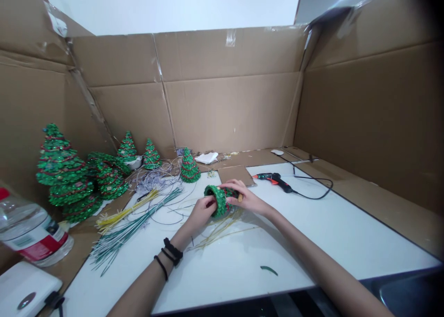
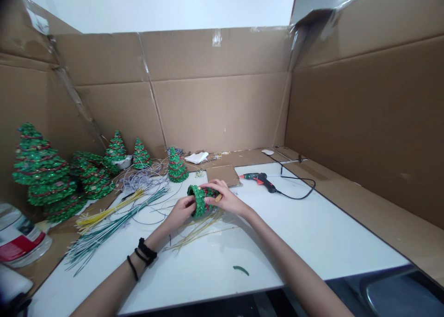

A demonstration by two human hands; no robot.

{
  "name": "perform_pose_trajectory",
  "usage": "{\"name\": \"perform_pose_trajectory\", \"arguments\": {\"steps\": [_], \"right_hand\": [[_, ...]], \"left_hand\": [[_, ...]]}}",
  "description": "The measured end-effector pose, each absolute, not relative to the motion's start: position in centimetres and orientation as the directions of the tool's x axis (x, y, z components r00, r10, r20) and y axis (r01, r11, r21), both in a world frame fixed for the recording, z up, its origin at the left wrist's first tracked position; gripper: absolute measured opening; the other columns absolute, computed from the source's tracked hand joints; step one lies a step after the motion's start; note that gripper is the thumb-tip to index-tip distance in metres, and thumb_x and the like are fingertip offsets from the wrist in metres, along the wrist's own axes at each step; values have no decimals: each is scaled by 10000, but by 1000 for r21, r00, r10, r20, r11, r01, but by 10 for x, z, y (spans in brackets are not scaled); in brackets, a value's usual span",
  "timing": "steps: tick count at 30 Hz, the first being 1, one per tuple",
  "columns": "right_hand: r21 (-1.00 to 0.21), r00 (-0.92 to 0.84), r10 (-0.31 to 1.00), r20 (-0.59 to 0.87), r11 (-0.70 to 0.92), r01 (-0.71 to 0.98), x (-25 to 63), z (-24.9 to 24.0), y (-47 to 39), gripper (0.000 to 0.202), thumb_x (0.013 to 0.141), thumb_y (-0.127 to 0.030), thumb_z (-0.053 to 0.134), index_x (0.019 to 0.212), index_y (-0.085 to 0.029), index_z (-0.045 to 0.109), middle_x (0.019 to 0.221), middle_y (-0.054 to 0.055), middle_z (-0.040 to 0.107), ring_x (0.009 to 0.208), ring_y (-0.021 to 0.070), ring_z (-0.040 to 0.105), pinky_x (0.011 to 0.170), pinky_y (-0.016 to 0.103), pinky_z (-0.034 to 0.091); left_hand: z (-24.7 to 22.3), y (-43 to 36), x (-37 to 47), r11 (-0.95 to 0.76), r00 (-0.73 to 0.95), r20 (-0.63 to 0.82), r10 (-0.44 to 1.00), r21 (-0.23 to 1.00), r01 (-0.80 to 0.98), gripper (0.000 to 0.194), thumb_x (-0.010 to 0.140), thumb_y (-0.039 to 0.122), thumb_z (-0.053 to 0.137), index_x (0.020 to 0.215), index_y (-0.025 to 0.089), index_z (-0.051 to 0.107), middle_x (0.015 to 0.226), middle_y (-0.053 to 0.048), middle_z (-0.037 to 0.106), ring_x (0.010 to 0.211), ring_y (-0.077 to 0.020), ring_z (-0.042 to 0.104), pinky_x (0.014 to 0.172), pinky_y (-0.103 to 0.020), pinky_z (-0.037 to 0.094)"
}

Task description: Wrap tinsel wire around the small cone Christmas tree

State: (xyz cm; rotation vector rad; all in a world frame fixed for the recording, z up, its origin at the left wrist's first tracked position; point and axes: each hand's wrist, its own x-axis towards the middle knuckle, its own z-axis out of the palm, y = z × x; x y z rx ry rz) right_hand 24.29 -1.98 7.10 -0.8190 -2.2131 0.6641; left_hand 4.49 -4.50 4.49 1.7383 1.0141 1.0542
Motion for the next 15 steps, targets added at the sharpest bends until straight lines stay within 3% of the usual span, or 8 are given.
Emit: {"name": "perform_pose_trajectory", "arguments": {"steps": [6,15], "right_hand": [[-666,-577,702,417,668,332,243,71,-20,454,830,-518,517,1214,-277,545,1128,69,498,1112,234,420,1009,410,313],[-668,-580,699,418,669,325,243,70,-19,477,820,-547,512,1203,-263,547,1137,76,496,1119,243,420,1007,411,315]], "left_hand": [[48,-47,48,-343,313,275,909,921,185,232,782,281,487,835,110,635,789,-48,625,721,-159,509,687,-256,409],[44,-46,52,-307,266,256,929,936,171,236,755,278,502,809,106,655,736,-40,625,678,-155,503,654,-252,404]]}}
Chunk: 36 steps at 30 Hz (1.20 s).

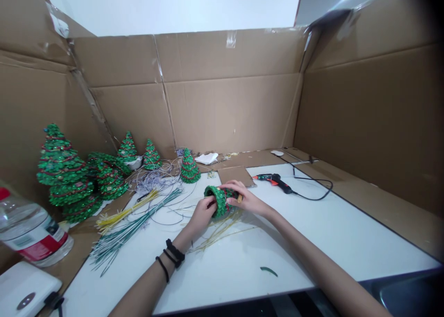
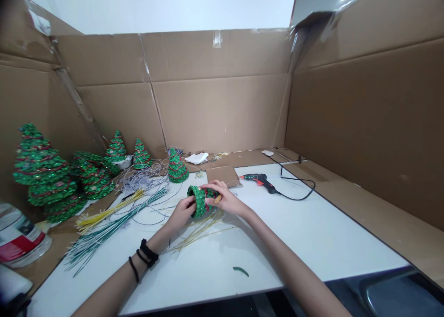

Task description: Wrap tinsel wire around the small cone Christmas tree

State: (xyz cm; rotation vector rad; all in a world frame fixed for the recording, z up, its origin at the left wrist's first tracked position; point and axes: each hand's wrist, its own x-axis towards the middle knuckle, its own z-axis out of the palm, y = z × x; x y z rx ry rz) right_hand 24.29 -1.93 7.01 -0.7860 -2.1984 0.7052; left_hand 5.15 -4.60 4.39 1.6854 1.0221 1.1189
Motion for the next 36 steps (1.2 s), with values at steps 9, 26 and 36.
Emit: {"name": "perform_pose_trajectory", "arguments": {"steps": [9,26,36], "right_hand": [[-664,-578,693,432,678,317,243,68,-19,460,828,-520,520,1203,-255,543,1137,77,491,1112,238,421,1000,404,315],[-665,-578,698,423,673,326,243,62,-16,462,839,-487,524,1263,-303,514,1156,69,463,1137,235,403,1021,410,302],[-664,-574,694,434,677,317,242,59,-13,463,822,-513,534,1232,-298,533,1155,67,463,1136,241,408,1015,411,313]], "left_hand": [[43,-45,49,-320,275,255,927,921,223,222,760,264,467,776,108,624,716,-30,603,671,-146,492,648,-244,402],[46,-45,47,-341,320,246,915,894,289,154,784,238,424,757,131,532,657,21,466,603,-107,376,567,-213,321],[47,-46,47,-341,302,244,922,881,329,124,775,243,419,710,154,476,635,33,444,586,-105,360,546,-214,295]]}}
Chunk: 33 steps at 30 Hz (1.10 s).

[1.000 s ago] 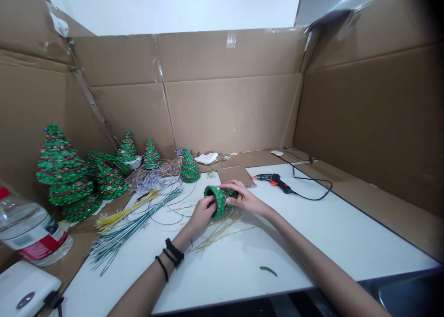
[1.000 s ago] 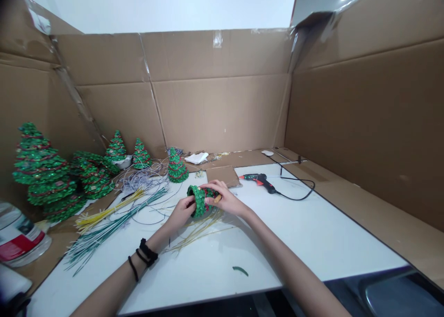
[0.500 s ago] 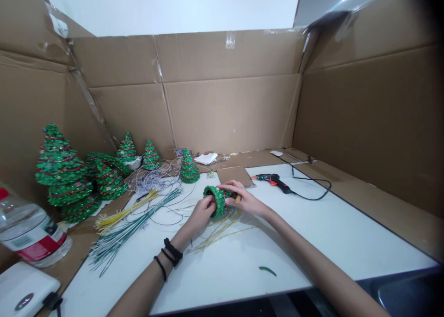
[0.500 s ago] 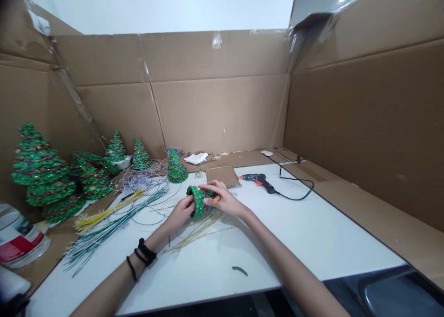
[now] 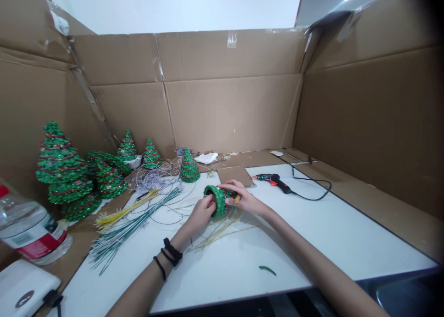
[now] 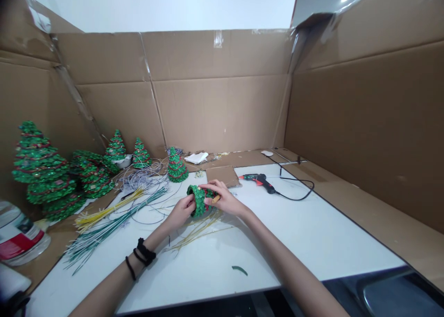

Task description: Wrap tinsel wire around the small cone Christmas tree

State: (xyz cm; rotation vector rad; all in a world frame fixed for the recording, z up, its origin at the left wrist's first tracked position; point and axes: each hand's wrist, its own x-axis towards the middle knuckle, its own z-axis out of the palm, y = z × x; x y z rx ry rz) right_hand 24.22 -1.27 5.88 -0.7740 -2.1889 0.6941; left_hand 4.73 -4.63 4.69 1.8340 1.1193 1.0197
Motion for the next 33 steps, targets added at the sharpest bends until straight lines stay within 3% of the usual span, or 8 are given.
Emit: {"name": "perform_pose_trajectory", "arguments": {"steps": [7,16,19,25,33], "right_hand": [[-650,-564,690,454,689,319,241,56,-11,477,805,-530,547,1211,-278,542,1141,70,474,1130,240,414,1009,401,319],[-648,-566,687,455,692,319,240,58,-13,488,833,-553,484,1235,-281,532,1152,81,464,1126,237,409,1009,414,312],[-679,-592,685,424,673,292,243,62,-14,458,870,-528,432,1245,-283,527,1159,78,460,1154,226,405,1027,408,295],[-678,-608,689,395,665,313,245,66,-15,449,848,-488,507,1248,-284,519,1182,73,464,1172,229,396,1039,406,285],[-674,-578,702,416,665,322,242,64,-16,469,808,-478,569,1223,-263,537,1154,80,474,1134,244,412,1013,408,314]], "left_hand": [[46,-49,49,-327,274,241,931,885,331,136,777,250,414,702,157,478,665,17,494,595,-109,386,548,-213,301],[41,-47,50,-280,207,221,953,903,326,121,731,245,433,636,169,436,603,33,432,574,-106,357,532,-213,276],[41,-46,50,-298,214,236,948,894,334,138,747,237,423,683,149,508,642,13,489,606,-116,397,569,-217,318],[45,-46,46,-358,278,281,919,890,282,232,806,263,430,853,124,610,807,-40,607,737,-153,502,686,-242,398],[43,-46,54,-298,261,253,932,942,152,269,768,253,492,922,105,656,805,-45,649,746,-166,522,705,-262,421]]}}
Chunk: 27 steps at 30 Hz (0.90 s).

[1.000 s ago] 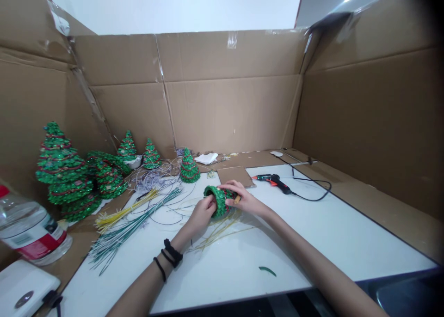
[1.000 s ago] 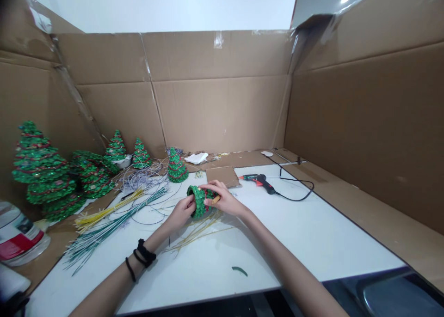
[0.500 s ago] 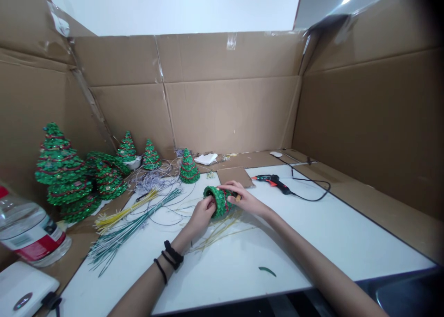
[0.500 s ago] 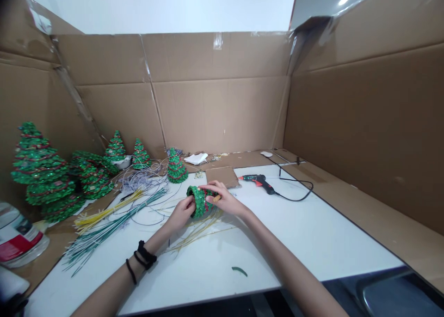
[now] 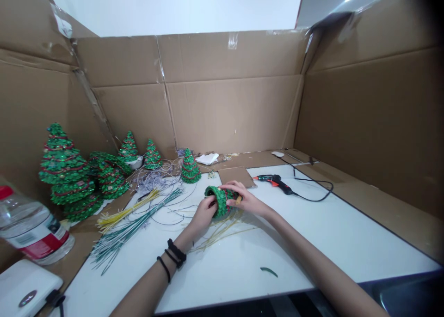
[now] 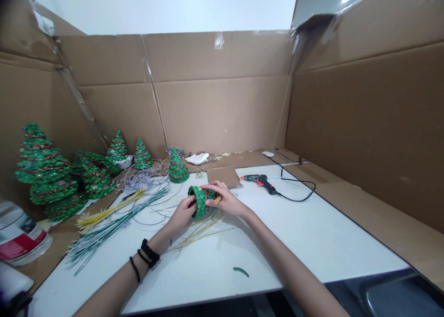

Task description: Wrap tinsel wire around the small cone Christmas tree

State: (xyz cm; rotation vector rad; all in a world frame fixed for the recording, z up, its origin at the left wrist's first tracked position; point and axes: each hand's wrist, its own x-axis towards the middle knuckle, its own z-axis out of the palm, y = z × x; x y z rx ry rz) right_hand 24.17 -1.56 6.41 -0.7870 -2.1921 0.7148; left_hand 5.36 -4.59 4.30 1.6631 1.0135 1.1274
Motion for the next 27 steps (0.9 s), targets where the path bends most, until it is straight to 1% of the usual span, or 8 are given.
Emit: {"name": "perform_pose_trajectory", "arguments": {"steps": [5,9,14,27], "right_hand": [[-666,-571,696,435,675,317,241,61,-14,472,803,-495,569,1210,-256,546,1142,80,474,1119,240,415,1006,399,315],[-658,-563,698,443,679,324,240,59,-12,462,801,-489,576,1210,-277,547,1140,73,481,1119,242,413,1007,405,312],[-650,-557,697,451,684,329,239,58,-12,446,803,-465,584,1206,-277,549,1134,72,484,1103,242,423,997,405,322],[-627,-539,693,479,700,343,235,62,-20,451,819,-455,567,1240,-299,529,1140,78,486,1093,245,425,983,409,339]], "left_hand": [[43,-47,60,-267,212,240,947,958,109,259,743,216,505,907,106,672,802,-43,669,755,-170,535,712,-268,437],[43,-47,64,-239,157,224,962,967,84,252,727,187,494,876,105,679,772,-43,672,749,-172,540,696,-264,443],[41,-45,65,-199,146,186,972,976,84,232,710,168,492,817,95,684,698,-38,659,665,-156,527,645,-255,434],[39,-44,61,-220,126,205,971,968,119,207,703,202,505,740,91,676,643,-26,622,617,-138,481,600,-239,397]]}}
